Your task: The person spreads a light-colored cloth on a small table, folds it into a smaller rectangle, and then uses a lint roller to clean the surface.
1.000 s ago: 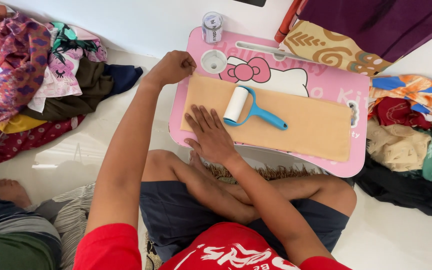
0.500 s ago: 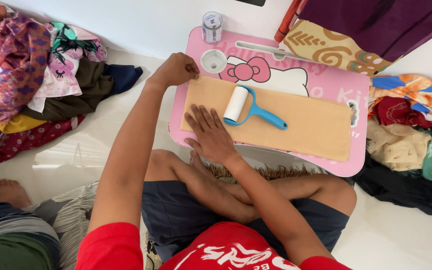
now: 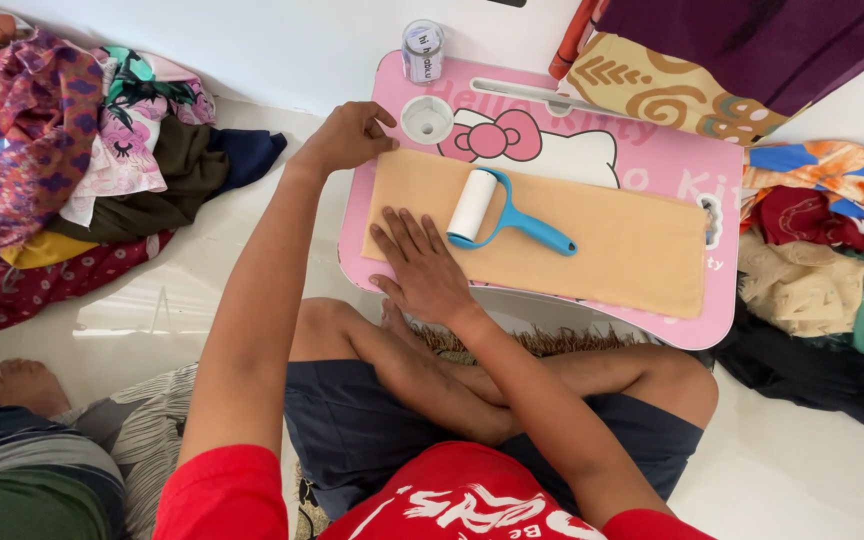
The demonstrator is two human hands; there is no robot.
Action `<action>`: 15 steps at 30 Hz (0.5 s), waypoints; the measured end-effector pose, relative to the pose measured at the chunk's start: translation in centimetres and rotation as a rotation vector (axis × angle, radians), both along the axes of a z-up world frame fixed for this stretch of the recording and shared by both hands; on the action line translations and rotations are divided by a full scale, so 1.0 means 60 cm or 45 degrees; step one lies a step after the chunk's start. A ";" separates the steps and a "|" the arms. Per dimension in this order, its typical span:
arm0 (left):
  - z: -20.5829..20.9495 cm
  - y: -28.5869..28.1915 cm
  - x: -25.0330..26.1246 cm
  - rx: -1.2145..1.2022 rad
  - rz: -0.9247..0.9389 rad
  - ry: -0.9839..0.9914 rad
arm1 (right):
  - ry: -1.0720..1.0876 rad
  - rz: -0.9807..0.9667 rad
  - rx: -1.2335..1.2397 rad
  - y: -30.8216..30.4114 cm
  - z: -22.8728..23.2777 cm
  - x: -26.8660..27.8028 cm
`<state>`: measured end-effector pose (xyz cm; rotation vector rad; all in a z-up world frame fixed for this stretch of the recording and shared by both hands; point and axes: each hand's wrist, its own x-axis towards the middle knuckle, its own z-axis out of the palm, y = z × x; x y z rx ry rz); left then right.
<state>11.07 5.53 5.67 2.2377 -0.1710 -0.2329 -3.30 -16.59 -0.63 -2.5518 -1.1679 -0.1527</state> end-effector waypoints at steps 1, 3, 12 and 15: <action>0.003 0.001 -0.003 -0.010 -0.005 -0.012 | -0.001 0.001 -0.003 0.000 0.001 0.000; -0.002 0.003 0.002 -0.039 0.009 -0.006 | -0.003 0.001 -0.008 0.000 0.001 0.000; -0.019 -0.012 -0.019 -0.117 0.278 -0.360 | 0.075 -0.010 0.064 0.001 0.029 -0.010; -0.021 -0.023 -0.057 -0.187 0.360 -0.545 | 0.083 -0.008 0.057 0.000 0.027 -0.008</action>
